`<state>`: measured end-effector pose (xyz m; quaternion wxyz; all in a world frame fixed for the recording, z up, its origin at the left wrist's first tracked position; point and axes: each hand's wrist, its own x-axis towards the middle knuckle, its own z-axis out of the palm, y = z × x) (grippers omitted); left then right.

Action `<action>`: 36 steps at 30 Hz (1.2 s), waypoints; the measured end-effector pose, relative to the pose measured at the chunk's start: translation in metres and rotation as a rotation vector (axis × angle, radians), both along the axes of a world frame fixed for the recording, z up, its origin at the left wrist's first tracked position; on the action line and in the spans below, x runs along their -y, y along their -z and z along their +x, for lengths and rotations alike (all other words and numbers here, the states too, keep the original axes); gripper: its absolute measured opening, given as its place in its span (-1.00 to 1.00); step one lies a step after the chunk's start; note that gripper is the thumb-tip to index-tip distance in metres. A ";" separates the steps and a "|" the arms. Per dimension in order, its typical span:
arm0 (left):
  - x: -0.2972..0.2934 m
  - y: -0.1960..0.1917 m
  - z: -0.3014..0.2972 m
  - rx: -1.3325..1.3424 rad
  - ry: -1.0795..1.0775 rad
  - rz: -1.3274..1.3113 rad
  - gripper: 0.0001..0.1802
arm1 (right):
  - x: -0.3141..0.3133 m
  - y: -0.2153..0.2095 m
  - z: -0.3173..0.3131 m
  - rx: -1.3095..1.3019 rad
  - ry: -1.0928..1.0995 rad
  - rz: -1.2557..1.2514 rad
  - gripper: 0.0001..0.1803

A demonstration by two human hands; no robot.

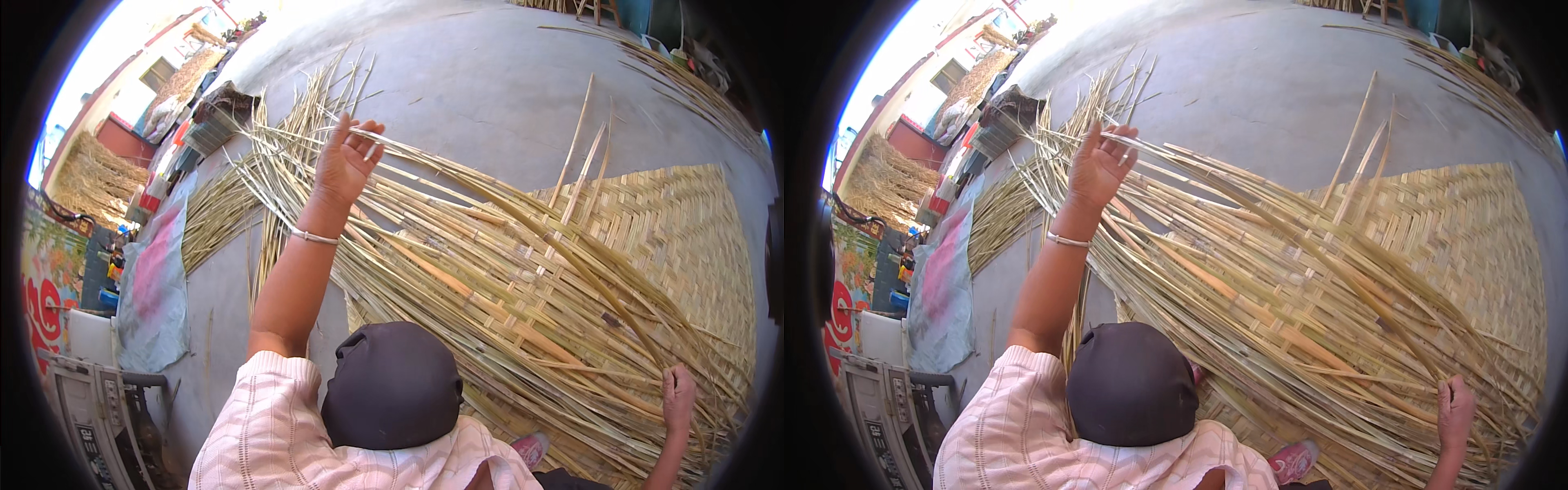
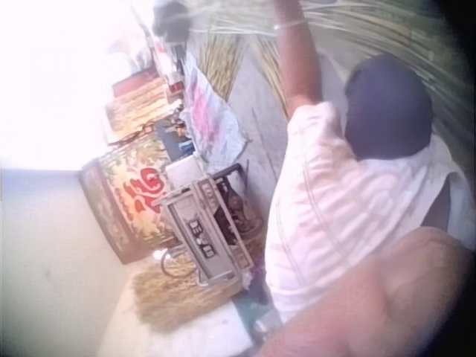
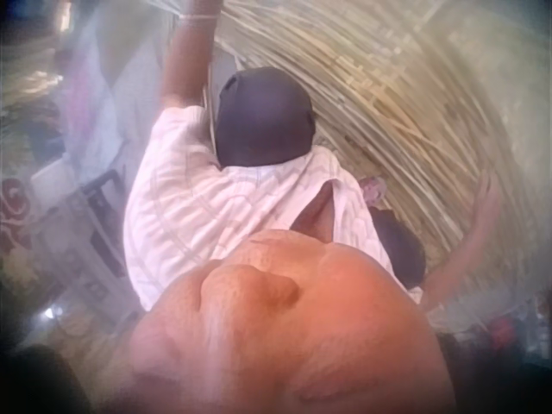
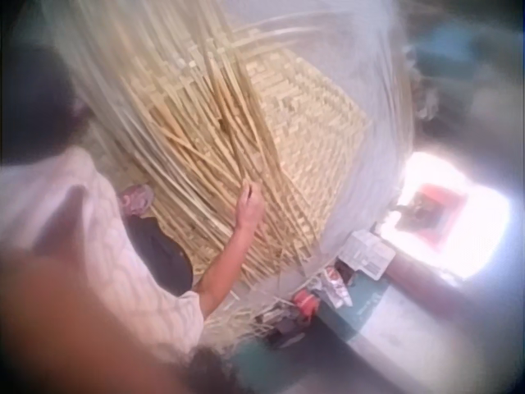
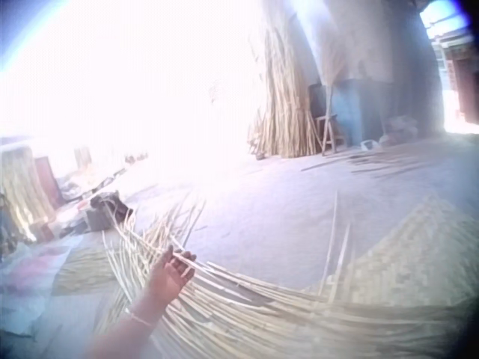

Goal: The person weaves a large flat basket by hand, interlacing long dried palm strips in an over-under pattern. They repeatedly pull strips through the weave, adjust tension, and reposition the mat to continue the pattern.

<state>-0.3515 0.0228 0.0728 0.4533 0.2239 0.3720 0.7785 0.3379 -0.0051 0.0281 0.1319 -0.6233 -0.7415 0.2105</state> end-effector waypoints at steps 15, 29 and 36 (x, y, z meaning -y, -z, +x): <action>0.000 -0.164 -0.200 -0.116 -0.561 -0.175 -0.57 | 0.055 0.085 0.136 0.510 0.026 0.158 -0.88; -0.125 -0.406 0.008 -0.847 -0.404 0.105 -0.63 | 0.079 0.123 0.151 0.571 0.076 0.062 -0.85; -0.153 -0.387 0.064 -0.822 -0.304 0.124 -0.64 | 0.073 0.131 0.167 0.574 0.024 0.057 -0.89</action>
